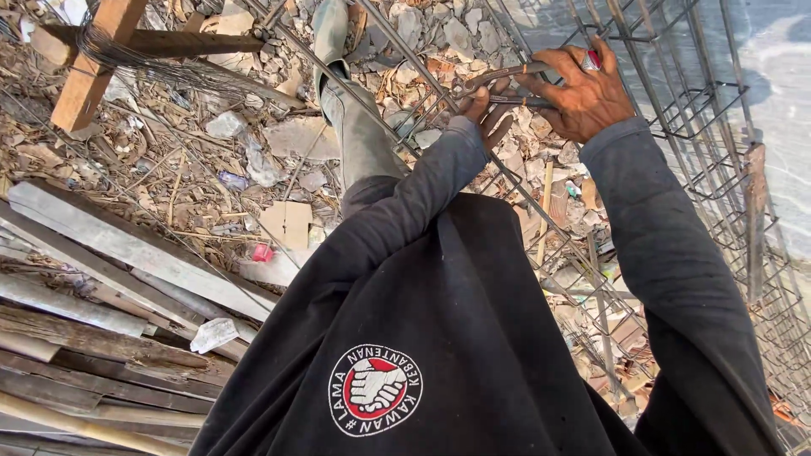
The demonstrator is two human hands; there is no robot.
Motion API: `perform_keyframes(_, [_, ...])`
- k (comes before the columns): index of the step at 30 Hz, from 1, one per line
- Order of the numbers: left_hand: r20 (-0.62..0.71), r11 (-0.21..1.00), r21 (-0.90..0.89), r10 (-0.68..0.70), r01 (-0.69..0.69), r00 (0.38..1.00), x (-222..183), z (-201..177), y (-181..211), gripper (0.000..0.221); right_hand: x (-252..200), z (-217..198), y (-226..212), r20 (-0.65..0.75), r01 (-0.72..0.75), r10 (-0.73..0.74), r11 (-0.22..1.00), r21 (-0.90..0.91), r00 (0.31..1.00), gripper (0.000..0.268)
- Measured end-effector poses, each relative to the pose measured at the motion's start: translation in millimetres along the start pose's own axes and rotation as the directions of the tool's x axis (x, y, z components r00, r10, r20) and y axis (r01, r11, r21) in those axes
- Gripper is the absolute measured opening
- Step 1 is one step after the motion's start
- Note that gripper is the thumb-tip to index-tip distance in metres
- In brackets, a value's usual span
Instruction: The person ties metal rebars together using wire and a pair of pliers, working on a rebar structure at a construction site.
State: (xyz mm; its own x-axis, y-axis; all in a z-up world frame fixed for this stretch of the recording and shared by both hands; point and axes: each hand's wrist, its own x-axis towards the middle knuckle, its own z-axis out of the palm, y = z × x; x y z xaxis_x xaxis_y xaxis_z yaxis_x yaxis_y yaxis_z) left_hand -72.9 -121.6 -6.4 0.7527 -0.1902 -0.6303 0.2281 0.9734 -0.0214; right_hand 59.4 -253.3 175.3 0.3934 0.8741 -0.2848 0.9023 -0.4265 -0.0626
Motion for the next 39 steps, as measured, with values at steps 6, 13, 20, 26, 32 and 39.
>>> perform_keyframes(6, [0.039,1.0,-0.011,-0.007,0.007,0.999,11,-14,-5,0.027,6,-2,-2,-0.023,0.015,-0.016,0.999,-0.039,1.0,0.057])
perform_keyframes(13, [-0.002,0.999,-0.011,-0.042,0.042,0.999,2,-3,1,0.022,7,-1,2,0.018,0.016,-0.014,0.994,-0.11,1.0,0.027])
perform_keyframes(20, [-0.005,0.997,-0.07,0.006,-0.006,1.0,-1,5,-1,0.023,10,5,11,-0.015,0.041,-0.047,0.958,-0.285,0.999,0.044])
perform_keyframes(26, [-0.165,0.997,0.015,-0.07,0.073,0.984,-4,23,0,0.039,32,15,45,0.233,0.016,-0.05,0.989,0.148,0.971,0.056])
perform_keyframes(32, [-0.165,0.98,-0.193,0.009,-0.041,0.986,61,17,-37,0.054,59,1,35,0.871,-0.558,0.098,0.801,0.219,0.482,0.063])
perform_keyframes(39, [-0.588,0.993,-0.049,-0.117,0.11,0.8,89,43,-47,0.072,-6,-37,-20,-0.065,-0.08,0.065,0.961,-0.266,0.996,0.05])
